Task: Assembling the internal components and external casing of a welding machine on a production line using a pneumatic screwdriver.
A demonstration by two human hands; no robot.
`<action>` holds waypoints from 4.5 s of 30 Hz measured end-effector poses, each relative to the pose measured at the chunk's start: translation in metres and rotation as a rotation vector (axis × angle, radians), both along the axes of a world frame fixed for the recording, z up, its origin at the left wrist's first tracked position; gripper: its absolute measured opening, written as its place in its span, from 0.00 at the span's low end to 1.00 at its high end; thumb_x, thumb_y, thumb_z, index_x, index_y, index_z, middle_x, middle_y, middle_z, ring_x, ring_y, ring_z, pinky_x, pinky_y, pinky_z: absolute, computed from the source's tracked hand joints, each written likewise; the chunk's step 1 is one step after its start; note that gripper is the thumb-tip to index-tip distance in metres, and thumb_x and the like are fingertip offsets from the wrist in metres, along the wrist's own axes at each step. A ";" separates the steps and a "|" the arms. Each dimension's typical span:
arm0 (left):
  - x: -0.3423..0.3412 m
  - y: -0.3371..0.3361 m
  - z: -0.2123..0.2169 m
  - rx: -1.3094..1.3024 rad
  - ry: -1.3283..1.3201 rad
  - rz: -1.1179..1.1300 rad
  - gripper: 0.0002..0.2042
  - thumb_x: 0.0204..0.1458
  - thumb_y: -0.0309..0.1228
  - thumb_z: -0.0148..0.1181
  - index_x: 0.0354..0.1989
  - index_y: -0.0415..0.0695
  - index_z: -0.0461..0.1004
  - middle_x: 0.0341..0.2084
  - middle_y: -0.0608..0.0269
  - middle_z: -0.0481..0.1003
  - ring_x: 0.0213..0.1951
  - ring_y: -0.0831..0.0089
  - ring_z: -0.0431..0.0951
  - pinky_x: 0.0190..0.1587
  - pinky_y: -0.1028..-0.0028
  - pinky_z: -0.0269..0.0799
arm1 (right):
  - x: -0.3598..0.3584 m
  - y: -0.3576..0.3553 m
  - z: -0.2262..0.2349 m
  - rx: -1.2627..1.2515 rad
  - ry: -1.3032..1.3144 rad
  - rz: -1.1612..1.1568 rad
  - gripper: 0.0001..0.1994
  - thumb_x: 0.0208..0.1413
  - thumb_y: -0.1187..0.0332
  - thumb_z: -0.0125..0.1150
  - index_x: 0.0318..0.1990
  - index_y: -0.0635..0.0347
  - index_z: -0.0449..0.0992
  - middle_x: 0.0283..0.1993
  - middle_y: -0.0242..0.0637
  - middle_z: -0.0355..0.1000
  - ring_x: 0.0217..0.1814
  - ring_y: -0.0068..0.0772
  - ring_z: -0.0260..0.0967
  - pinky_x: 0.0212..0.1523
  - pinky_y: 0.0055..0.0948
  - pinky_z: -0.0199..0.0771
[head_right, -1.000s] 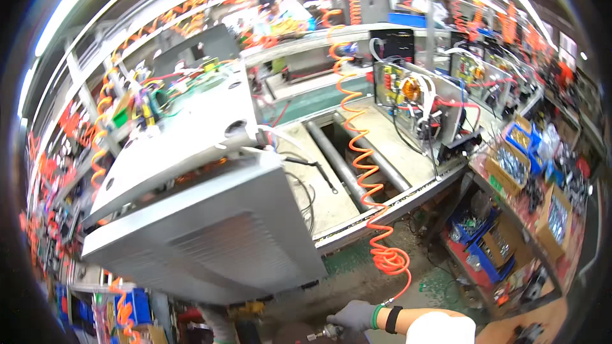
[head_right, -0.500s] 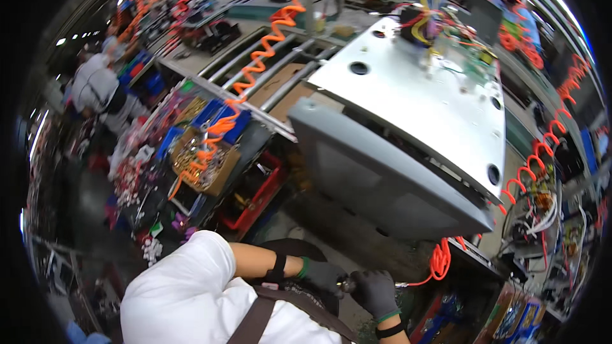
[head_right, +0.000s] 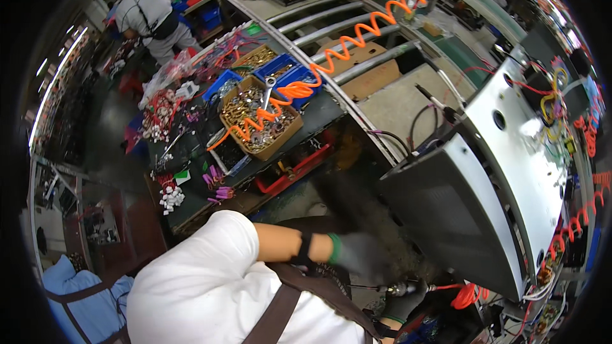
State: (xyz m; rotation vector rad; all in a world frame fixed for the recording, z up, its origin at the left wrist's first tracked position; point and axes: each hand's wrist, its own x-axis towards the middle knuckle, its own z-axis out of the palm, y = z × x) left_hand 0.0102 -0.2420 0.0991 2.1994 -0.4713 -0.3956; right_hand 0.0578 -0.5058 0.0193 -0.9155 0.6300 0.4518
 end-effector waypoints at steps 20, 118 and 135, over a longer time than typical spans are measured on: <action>-0.207 0.303 -0.096 0.731 0.412 1.379 0.13 0.54 0.39 0.59 0.45 0.47 0.76 0.37 0.51 0.79 0.43 0.51 0.80 0.45 0.55 0.75 | 0.054 -0.020 0.027 0.371 -0.222 0.307 0.14 0.59 0.49 0.55 0.33 0.47 0.78 0.29 0.23 0.75 0.29 0.24 0.70 0.33 0.26 0.72; 0.118 0.064 0.189 0.239 -0.955 0.545 0.11 0.44 0.25 0.68 0.38 0.46 0.81 0.33 0.59 0.68 0.34 0.63 0.72 0.34 0.66 0.68 | 0.209 0.005 0.351 0.240 -1.600 0.414 0.18 0.71 0.51 0.34 0.33 0.50 0.60 0.18 0.31 0.65 0.10 0.20 0.55 0.11 0.19 0.58; 0.135 0.148 0.140 0.348 -1.464 1.102 0.23 0.63 0.49 0.49 0.41 0.37 0.76 0.26 0.63 0.74 0.26 0.71 0.72 0.28 0.73 0.68 | 0.191 0.048 0.355 0.060 -1.597 0.463 0.11 0.58 0.70 0.51 0.47 0.65 0.67 0.18 0.41 0.66 0.11 0.28 0.61 0.11 0.27 0.59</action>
